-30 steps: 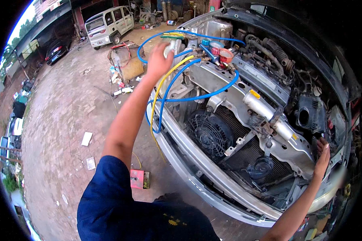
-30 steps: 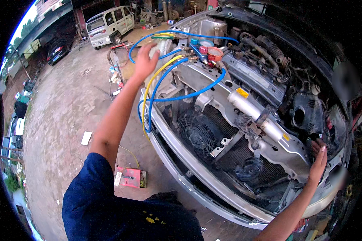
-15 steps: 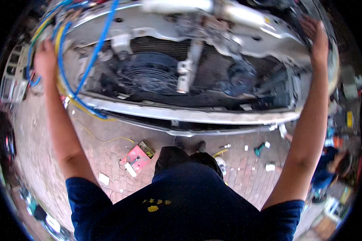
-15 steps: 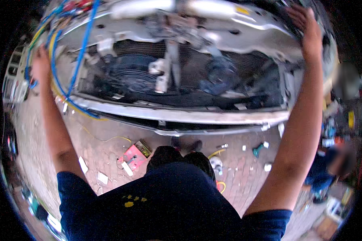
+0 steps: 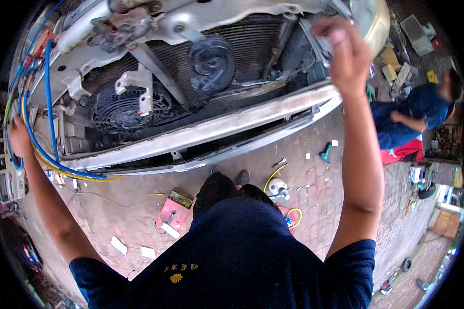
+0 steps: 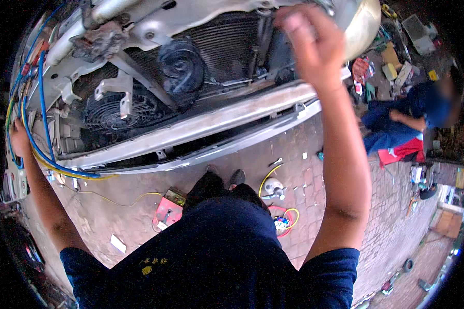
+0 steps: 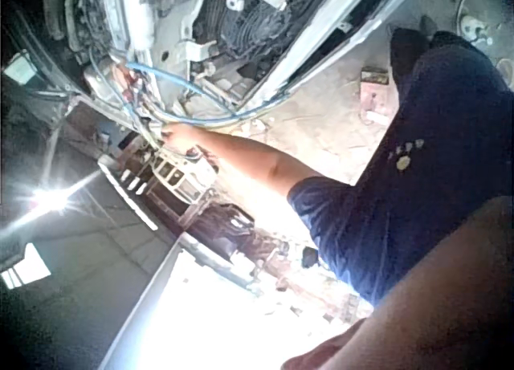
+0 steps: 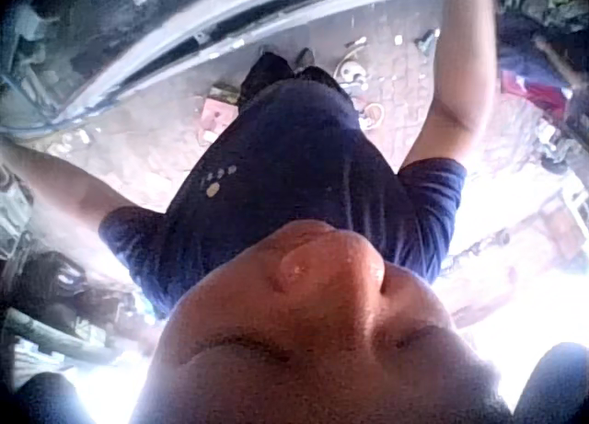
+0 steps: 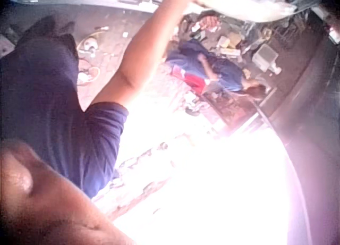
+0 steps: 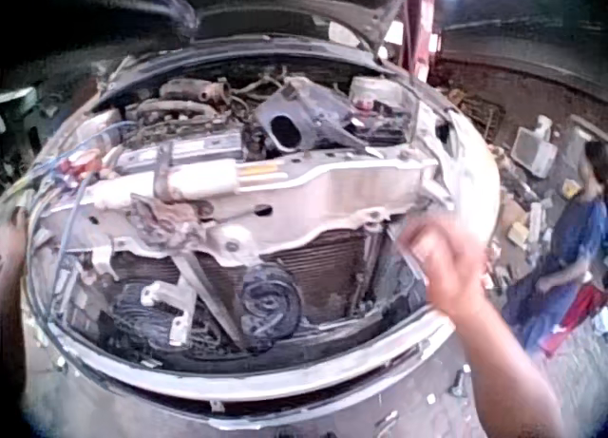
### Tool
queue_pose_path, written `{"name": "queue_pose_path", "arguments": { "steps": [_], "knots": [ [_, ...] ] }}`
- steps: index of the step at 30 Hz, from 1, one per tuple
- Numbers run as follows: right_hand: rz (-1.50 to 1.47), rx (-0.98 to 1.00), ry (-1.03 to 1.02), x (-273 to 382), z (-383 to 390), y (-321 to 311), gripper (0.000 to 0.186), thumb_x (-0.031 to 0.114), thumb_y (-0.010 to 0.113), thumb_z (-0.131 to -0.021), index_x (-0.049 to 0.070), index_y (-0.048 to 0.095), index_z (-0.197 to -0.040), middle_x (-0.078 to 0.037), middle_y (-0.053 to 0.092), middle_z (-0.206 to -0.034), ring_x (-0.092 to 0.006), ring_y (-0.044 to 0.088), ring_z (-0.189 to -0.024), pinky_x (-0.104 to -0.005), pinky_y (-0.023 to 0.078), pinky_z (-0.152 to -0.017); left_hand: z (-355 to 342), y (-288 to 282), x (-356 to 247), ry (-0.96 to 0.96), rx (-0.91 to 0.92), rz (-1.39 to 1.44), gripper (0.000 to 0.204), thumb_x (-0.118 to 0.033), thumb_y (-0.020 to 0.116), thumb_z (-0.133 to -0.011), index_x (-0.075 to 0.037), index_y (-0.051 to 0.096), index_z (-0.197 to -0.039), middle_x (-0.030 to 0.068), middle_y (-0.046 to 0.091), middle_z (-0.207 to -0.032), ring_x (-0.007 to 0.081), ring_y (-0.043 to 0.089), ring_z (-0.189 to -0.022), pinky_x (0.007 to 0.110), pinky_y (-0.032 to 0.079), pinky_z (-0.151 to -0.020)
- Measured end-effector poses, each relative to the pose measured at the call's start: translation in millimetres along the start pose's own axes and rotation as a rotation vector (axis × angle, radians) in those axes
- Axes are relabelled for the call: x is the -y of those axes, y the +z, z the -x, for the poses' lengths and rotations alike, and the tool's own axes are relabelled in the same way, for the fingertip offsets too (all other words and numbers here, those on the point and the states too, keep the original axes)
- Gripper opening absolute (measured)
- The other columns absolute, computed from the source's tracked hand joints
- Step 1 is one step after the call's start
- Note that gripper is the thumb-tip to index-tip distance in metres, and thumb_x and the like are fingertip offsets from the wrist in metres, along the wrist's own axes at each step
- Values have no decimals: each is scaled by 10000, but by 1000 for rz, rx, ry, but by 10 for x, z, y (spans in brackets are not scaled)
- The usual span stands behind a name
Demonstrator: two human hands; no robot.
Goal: The person uses a tool to manipulate components inside a car's engine bay near the radiator, then receives a plastic organizer box and picks out small green o-rings.
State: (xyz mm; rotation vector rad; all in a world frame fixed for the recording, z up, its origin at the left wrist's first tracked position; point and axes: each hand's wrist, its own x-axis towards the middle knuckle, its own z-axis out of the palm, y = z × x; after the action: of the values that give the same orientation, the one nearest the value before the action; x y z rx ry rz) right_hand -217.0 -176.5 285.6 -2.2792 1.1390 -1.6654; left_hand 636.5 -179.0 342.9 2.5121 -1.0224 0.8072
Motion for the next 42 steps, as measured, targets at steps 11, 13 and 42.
{"name": "queue_pose_path", "arguments": {
  "steps": [11, 13, 42],
  "knots": [
    [333, 136, 283, -129, 995, 634, 449, 506, 635, -945, 69, 716, -878, -166, 677, -760, -385, 668, -730, -455, 509, -633, -17, -32, -66, 13, -22, 57, 749, -692, 385, -931, -162, 595, -1415, 175, 614, -1386, 381, 578, -1279, 510, 444, -1056],
    [417, 194, 316, -53, 990, 634, 449, 515, 630, -945, 83, 719, -860, -158, 675, -734, -385, 670, -712, -466, 512, -631, 147, -46, -209, -12, -74, 52, 774, -706, 400, -925, -129, 600, -1402, 201, 614, -1370, 419, 577, -1262, 504, 449, -1048],
    [560, 240, 313, 45, 956, 675, 419, 432, 652, -956, 41, 647, -804, -214, 645, -744, -436, 625, -704, -480, 471, -614, 575, -377, -584, -76, -138, 107, 694, -617, 438, -918, -92, 658, -1314, 219, 661, -1286, 417, 626, -1192, 534, 495, -989]
  ]
}}
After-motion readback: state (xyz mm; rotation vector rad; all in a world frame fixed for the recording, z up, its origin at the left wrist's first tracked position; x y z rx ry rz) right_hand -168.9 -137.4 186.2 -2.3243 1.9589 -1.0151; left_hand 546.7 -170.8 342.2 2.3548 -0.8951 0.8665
